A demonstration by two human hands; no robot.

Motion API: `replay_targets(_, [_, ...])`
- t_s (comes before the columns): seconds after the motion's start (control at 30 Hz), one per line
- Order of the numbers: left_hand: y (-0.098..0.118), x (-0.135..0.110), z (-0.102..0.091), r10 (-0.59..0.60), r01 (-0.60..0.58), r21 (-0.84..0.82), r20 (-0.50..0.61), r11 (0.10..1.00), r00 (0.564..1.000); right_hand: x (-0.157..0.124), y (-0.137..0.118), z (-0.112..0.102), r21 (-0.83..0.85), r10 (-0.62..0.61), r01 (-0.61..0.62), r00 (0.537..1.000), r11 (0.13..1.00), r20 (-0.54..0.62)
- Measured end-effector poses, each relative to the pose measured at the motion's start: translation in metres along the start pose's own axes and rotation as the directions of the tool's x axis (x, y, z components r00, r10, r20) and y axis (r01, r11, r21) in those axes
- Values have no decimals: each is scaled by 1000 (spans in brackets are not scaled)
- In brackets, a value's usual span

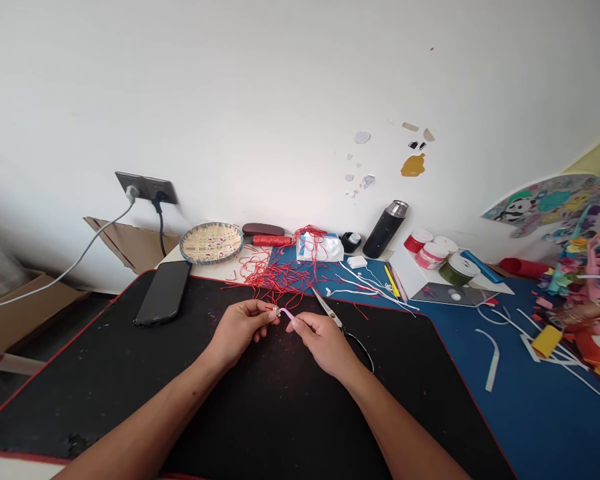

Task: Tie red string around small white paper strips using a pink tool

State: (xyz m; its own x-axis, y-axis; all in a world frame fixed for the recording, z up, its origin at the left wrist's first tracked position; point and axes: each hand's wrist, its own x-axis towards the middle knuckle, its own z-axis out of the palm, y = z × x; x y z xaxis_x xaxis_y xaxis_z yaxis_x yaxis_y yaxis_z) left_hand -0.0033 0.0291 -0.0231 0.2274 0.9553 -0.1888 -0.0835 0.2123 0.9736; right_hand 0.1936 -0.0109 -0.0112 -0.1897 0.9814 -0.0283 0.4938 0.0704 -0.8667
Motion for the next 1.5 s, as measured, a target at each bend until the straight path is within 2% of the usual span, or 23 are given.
replay_targets(0.43, [1, -1, 0, 4, -4, 14, 5, 1000, 1000, 0, 2, 0, -11, 36, -35, 999, 999, 38])
replay_targets(0.67, [2, -1, 0, -9, 9, 16, -9, 1000, 1000, -1, -2, 2, -47, -11, 12, 1000, 999, 11])
replay_targets(0.93, [-2, 1, 0, -5, 5, 2, -6, 1000, 1000, -2, -2, 3, -63, -11, 11, 1000, 998, 2])
replay_targets(1.13, [0, 1, -1, 0, 1, -41, 22, 999, 1000, 0, 1, 5, -16, 17, -17, 1000, 1000, -7])
replay_targets(1.27, [2, 1, 0, -1, 2, -53, 26, 999, 1000, -1, 6, 7, 26, -11, 12, 1000, 1000, -16])
replay_targets(1.5, [2, 1, 0, -2, 5, -92, 34, 996, 999, 1, 11, 10, 233, 24, -8, 998, 972, -66])
